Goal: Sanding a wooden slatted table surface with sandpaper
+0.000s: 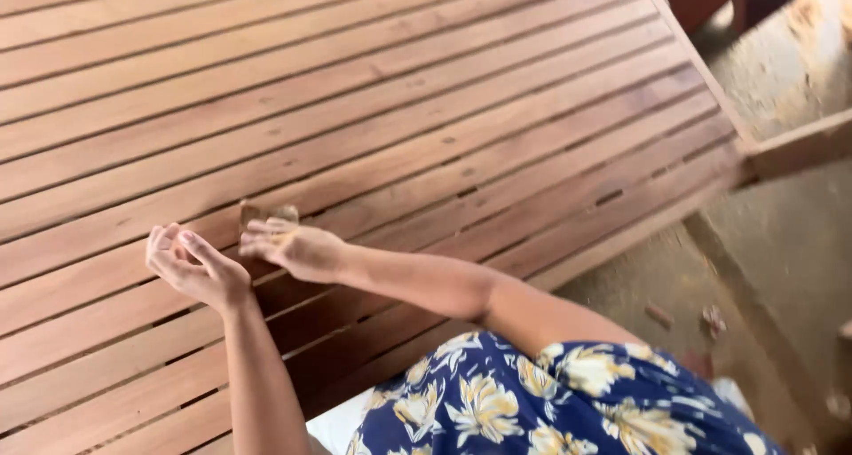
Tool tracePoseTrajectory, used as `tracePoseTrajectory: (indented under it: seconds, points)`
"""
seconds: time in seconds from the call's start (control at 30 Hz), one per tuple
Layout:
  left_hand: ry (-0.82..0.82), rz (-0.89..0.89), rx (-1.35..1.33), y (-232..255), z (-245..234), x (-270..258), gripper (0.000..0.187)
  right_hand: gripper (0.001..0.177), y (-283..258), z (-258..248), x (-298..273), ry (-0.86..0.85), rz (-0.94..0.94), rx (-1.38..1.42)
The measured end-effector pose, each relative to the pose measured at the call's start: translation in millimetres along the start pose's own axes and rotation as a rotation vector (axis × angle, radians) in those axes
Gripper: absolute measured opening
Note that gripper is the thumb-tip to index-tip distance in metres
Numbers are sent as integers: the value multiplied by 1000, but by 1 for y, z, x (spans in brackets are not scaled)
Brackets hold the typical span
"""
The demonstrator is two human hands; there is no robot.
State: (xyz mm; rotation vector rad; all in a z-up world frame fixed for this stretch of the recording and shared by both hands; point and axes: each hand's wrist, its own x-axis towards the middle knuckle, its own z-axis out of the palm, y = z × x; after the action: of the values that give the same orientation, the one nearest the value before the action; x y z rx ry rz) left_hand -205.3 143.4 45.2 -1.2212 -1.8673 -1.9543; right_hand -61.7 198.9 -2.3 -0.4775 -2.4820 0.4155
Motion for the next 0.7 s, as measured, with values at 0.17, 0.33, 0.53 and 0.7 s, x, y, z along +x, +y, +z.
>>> tracePoseTrajectory:
  seconds: [0.17,0.33,0.53,0.7]
  points:
    - [-84,-25,73,-23,3,-3,34,54,59,-58,-43,-149,-94,-261]
    - [-74,26,4,-23,4,-3,31,54,160,-213,-161,173,488,-451]
    - [-91,12,-32,-16,10,6,32,11,143,-179,-117,863,1039,-247]
    - [-149,-16,-46,-29,6,-1,36,16,3,-57,-39,190,451,-124]
